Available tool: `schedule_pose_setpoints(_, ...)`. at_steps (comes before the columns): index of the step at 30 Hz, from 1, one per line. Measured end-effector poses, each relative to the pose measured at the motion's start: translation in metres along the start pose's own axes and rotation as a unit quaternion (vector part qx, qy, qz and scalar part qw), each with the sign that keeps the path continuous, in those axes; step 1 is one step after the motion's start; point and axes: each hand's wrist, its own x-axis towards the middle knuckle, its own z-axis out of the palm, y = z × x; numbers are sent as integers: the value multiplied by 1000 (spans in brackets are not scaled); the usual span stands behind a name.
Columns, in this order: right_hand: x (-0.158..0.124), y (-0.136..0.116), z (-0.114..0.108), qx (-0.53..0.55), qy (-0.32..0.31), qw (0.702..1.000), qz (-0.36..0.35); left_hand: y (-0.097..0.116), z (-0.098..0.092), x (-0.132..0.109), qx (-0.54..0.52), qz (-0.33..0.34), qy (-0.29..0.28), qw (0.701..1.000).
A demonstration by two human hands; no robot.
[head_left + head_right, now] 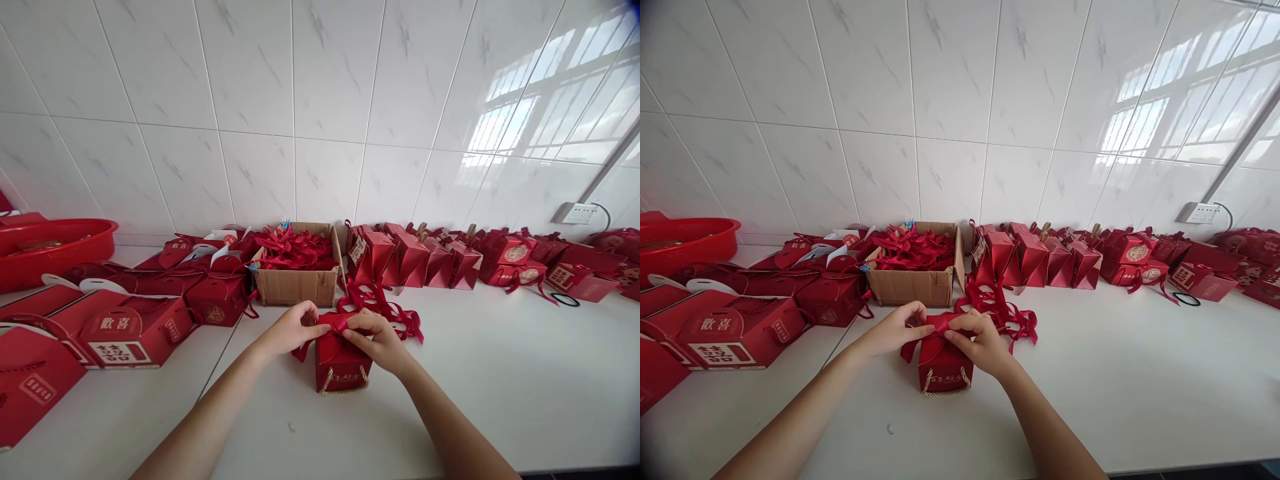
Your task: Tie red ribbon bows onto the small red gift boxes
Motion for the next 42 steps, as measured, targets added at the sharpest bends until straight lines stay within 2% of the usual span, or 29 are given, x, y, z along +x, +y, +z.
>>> schedule_pose_setpoints(4, -1, -1, -3, -7, -13, 1000, 4, -4, 1, 1, 4, -41, -49, 998)
schedule_pose_setpoints(7, -1, -3, -4, 46, -20, 998, 28, -3, 0, 1, 44, -58, -89, 993)
schedule_pose_setpoints(11, 0, -4, -3, 153, -47, 985, 68, -3, -3, 2, 84, -11, -27, 996)
schedule_pose_setpoints(15, -1, -5, -1, 157, -47, 983, 81, 0, -5, 3, 86, -8, -11, 996)
schedule_pose_setpoints(19, 0, -10, 1, 113, -15, 989, 89, 9, -9, -2, 11, -48, -49, 998)
schedule_pose_setpoints(23, 2, -15, 5, 64, 6, 991, 121, 23, -15, -11, -125, -28, -121, 984)
schedule_pose_setpoints(26, 4, -17, 10, 8, 16, 992, 126, 39, -18, -18, -162, -13, -150, 975)
schedule_pose_setpoints(30, 4, -21, 12, -115, 14, 992, 47, 67, -15, -17, -175, 34, -131, 975)
schedule_pose_setpoints(34, 1, -24, 9, -143, -11, 990, -7, 84, -4, 0, -170, 79, -104, 977)
schedule_pose_setpoints(38, 0, -23, 10, -101, 7, 994, 27, 78, 7, 16, -141, 66, -76, 985)
schedule_pose_setpoints(42, 1, -20, 13, -52, 21, 997, 44, 57, 9, 16, -161, 114, -14, 980)
